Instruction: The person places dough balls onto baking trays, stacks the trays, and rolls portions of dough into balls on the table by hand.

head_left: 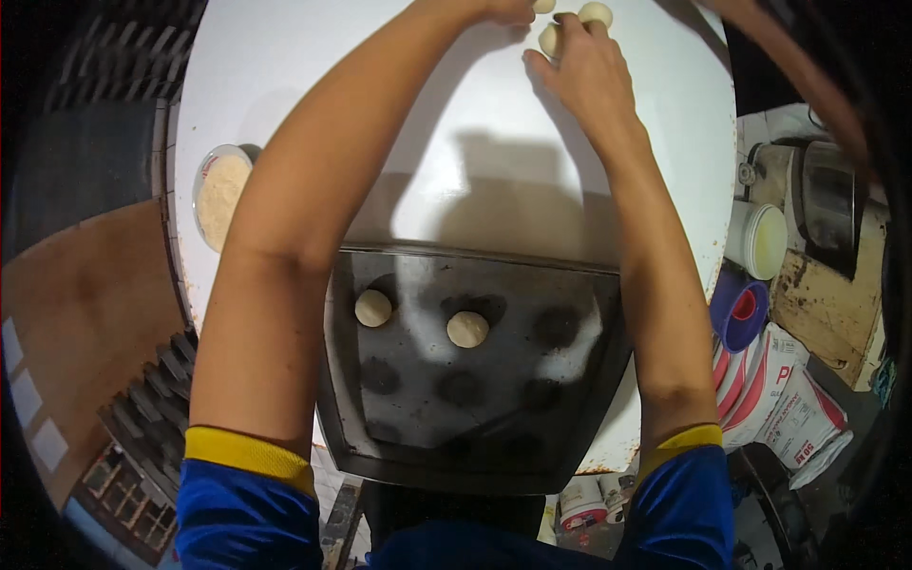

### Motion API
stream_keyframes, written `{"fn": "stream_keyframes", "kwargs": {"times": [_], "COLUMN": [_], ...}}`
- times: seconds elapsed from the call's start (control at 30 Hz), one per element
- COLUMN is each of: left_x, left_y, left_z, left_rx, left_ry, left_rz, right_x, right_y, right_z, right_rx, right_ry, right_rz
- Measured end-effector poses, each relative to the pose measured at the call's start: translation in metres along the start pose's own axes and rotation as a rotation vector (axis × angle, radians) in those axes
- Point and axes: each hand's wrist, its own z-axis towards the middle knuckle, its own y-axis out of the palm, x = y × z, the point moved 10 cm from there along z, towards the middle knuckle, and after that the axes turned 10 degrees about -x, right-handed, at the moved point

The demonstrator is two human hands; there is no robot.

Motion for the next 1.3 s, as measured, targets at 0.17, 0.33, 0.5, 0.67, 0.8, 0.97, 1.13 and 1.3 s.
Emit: {"fn": "stream_keyframes", "kwargs": {"times": [0.17, 0.33, 0.5, 0.67, 0.8, 0.97, 1.13, 1.3], "left_x": [0.003, 0.043, 0.086, 0.163, 0.17, 0.197, 0.203, 0.164], "left_y": [0.007, -0.043, -0.015, 0.043, 0.107, 0.117, 0.138, 0.037], "left_z": [0.039, -0.044, -0.273, -0.448, -0.522, -0.531, -0.536, -0.471], "left_rx": [-0.171, 0.152, -0.145, -0.383, -0.57, -0.386, -0.533, -0.245], "left_ry": [-0.03, -0.012, -0.195, -0.239, -0.409, -0.281, -0.245, -0.287], "left_rz": [0.237, -0.023, -0.285, -0.517, -0.529, -0.21, -0.166, -0.429], "right_x": [0.015, -0.01, -0.016, -0.102, -0.128, -0.154, -0.151, -0.138], "right_y": [-0.015, -0.072, -0.032, 0.019, 0.067, 0.089, 0.087, 0.048], "right_z": [0.013, -0.059, -0.226, -0.374, -0.418, -0.44, -0.431, -0.342], "right_rx": [0.04, -0.013, -0.386, -0.698, -0.685, -0.678, -0.679, -1.35], "right_ry": [0.047, -0.075, -0.09, -0.192, -0.316, -0.625, -0.735, -0.079], "right_rz": [0.146, 0.551, 0.792, 0.769, 0.566, 0.118, 0.202, 1.035]}}
